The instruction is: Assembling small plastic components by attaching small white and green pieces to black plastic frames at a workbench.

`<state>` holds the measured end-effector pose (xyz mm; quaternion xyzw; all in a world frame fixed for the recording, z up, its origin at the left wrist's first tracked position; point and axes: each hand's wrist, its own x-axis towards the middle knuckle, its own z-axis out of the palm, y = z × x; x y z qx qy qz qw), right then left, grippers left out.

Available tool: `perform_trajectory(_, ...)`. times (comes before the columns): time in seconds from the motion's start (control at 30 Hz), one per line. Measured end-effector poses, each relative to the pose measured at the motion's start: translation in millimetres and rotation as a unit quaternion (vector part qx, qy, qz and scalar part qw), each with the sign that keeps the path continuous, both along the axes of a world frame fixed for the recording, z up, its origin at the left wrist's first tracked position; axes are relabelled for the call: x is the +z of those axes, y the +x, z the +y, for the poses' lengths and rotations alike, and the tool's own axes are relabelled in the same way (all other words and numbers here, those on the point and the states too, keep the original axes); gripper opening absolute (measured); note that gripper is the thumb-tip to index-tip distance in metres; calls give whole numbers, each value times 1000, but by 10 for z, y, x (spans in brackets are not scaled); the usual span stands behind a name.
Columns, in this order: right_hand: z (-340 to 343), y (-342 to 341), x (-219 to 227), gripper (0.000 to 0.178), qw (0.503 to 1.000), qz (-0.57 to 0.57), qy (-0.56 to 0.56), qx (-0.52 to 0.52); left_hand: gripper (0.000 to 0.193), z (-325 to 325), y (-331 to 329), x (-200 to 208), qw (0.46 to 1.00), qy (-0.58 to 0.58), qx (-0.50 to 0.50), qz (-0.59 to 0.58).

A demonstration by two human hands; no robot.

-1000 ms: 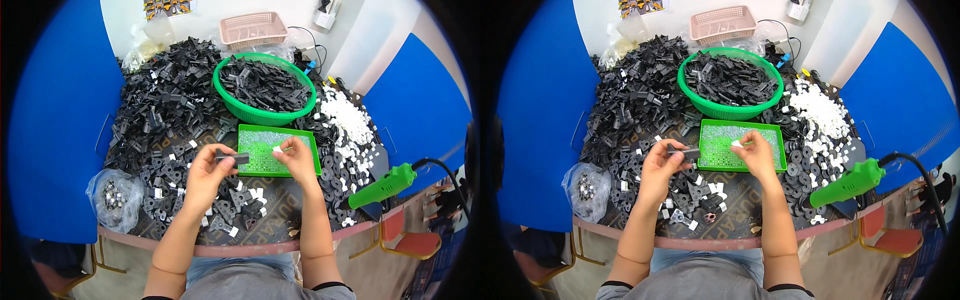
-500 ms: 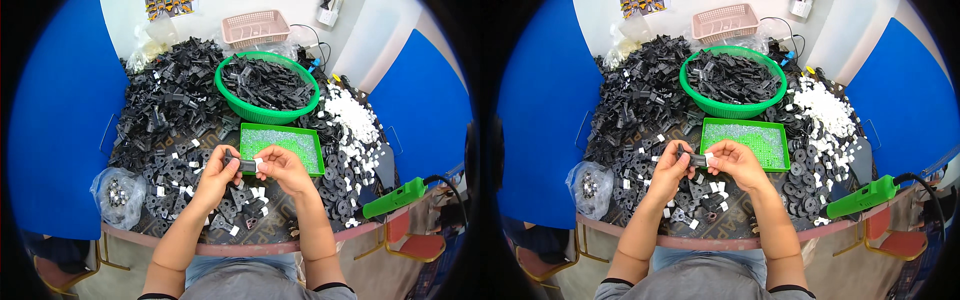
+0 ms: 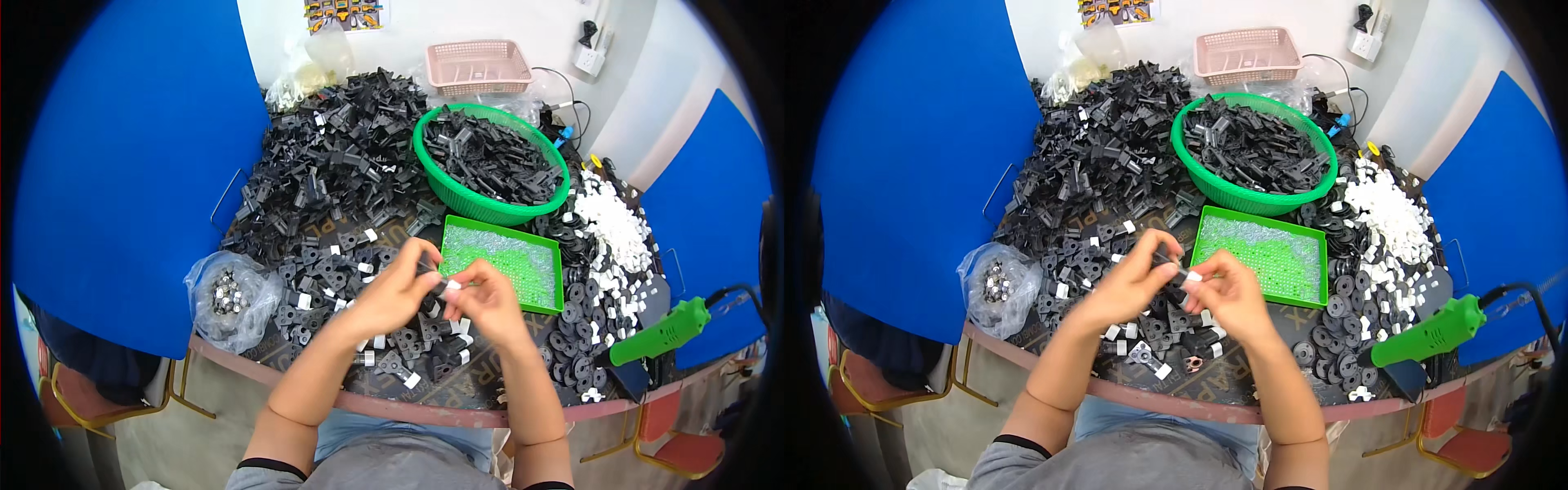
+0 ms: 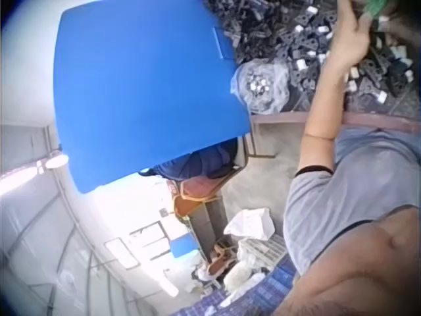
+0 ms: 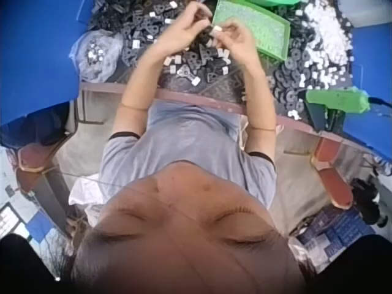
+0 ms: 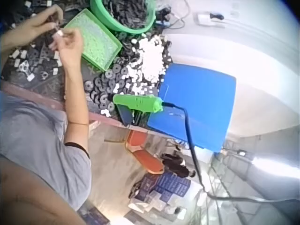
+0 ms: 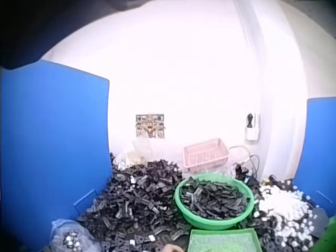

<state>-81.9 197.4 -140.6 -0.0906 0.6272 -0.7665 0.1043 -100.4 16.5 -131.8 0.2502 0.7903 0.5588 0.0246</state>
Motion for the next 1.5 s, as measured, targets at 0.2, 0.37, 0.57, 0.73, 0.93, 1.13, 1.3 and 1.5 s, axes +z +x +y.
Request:
perform_trajectory(0.2, -84, -11, -24, 17, 974, 39, 222, -19, 51, -1029, -662, 389, 870, -314, 379, -26)
perform_trajectory(0.37, 209, -788, -16, 14, 783, 322, 379, -374, 24, -1443, -1266, -163, 753, -547, 354, -92)
perform_trajectory(0.57, 555, -1742, 208, 28, 720, 108, 613, -306, 24, -1407, -1315, -173, 749, -543, 378, -48)
perform_trajectory(0.73, 473, -2068, 115, 27, 706, 42, 647, -285, 23, -1278, -1039, 242, 803, -475, 352, 74)
perform_trajectory(0.93, 459, -1849, 224, 19, 704, 122, 607, -349, 42, -312, -287, 561, 920, 337, 36, -197)
perform_trajectory(1.13, 183, -1171, 320, 26, 967, 160, 21, -196, 45, -7, -108, 182, 857, 437, 40, -271)
perform_trajectory(1.3, 113, -176, 283, 32, 997, 79, 4, -19, 51, 50, 76, 199, 916, 315, 21, -249)
perform_trajectory(1.5, -19, -29, -23, 17, 996, 26, -42, -75, 50, 236, 174, 122, 945, 284, 51, -156)
